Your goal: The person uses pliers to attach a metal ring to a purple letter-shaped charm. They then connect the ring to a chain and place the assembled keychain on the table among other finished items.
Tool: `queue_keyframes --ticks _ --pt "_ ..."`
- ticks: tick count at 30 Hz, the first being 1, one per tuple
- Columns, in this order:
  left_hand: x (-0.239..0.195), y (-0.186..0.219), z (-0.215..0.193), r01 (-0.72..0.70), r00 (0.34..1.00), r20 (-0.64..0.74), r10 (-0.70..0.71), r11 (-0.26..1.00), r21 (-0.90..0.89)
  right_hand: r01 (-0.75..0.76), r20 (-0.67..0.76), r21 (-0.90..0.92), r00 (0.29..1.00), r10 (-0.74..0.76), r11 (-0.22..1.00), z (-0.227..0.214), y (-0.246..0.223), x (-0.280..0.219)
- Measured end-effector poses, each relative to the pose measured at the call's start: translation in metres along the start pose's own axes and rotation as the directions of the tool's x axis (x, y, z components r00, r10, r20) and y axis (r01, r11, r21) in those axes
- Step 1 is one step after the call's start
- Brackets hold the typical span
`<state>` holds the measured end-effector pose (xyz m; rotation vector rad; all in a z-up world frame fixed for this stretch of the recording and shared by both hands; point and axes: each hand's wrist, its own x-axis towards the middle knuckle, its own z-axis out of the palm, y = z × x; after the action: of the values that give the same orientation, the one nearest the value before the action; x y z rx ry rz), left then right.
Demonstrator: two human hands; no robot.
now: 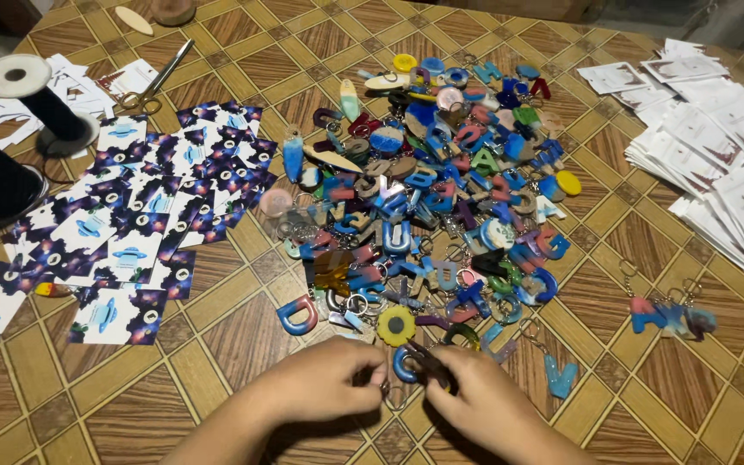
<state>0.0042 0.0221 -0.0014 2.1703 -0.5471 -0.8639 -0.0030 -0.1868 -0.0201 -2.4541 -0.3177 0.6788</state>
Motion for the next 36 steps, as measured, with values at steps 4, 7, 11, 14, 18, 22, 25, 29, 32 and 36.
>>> queue_keyframes --ticks 4,7,11,14,18,22,25,29,32,36 --pt "-0.002 -0.006 0.001 -0.134 0.979 0.163 0.122 0.989 0.069 0.142 0.086 -0.180 0.988 -0.129 0.973 -0.009 0.001 -0.006" --pt "-0.001 -0.005 0.006 -0.186 0.958 0.229 0.176 0.982 0.023 0.075 0.192 -0.335 0.981 -0.010 0.939 -0.011 -0.004 -0.007" --pt "0.004 -0.008 0.010 -0.227 0.967 0.116 0.225 0.974 -0.002 0.077 0.159 -0.263 0.987 -0.035 0.962 -0.010 -0.002 0.002" --pt "0.008 -0.012 0.012 -0.168 0.986 0.010 0.168 0.982 0.083 0.063 0.058 -0.235 0.997 -0.050 0.970 -0.006 0.005 0.010" --pt "0.012 -0.013 0.010 -0.112 0.986 -0.110 0.123 0.988 0.103 0.086 -0.046 -0.262 0.994 -0.102 0.961 -0.008 0.009 0.020" --pt "0.015 -0.013 0.010 -0.057 0.988 -0.136 0.070 0.994 0.097 0.090 -0.090 -0.260 0.989 -0.117 0.961 -0.008 0.011 0.029" --pt "0.018 -0.015 0.009 -0.045 0.980 -0.190 0.059 0.996 0.075 0.124 -0.095 -0.267 0.983 -0.154 0.956 -0.012 0.010 0.035" --pt "0.021 -0.020 0.008 -0.044 0.978 -0.206 0.039 0.999 -0.022 0.132 -0.093 -0.251 0.983 -0.160 0.959 -0.014 0.014 0.040" --pt "0.017 -0.018 0.005 -0.067 0.977 -0.208 0.056 0.997 -0.046 0.160 -0.128 -0.232 0.973 -0.193 0.959 -0.015 0.014 0.038" --pt "0.004 -0.002 0.005 -0.053 0.998 -0.040 0.052 0.999 -0.006 0.122 -0.146 -0.147 0.979 -0.143 0.982 -0.014 0.014 0.030"
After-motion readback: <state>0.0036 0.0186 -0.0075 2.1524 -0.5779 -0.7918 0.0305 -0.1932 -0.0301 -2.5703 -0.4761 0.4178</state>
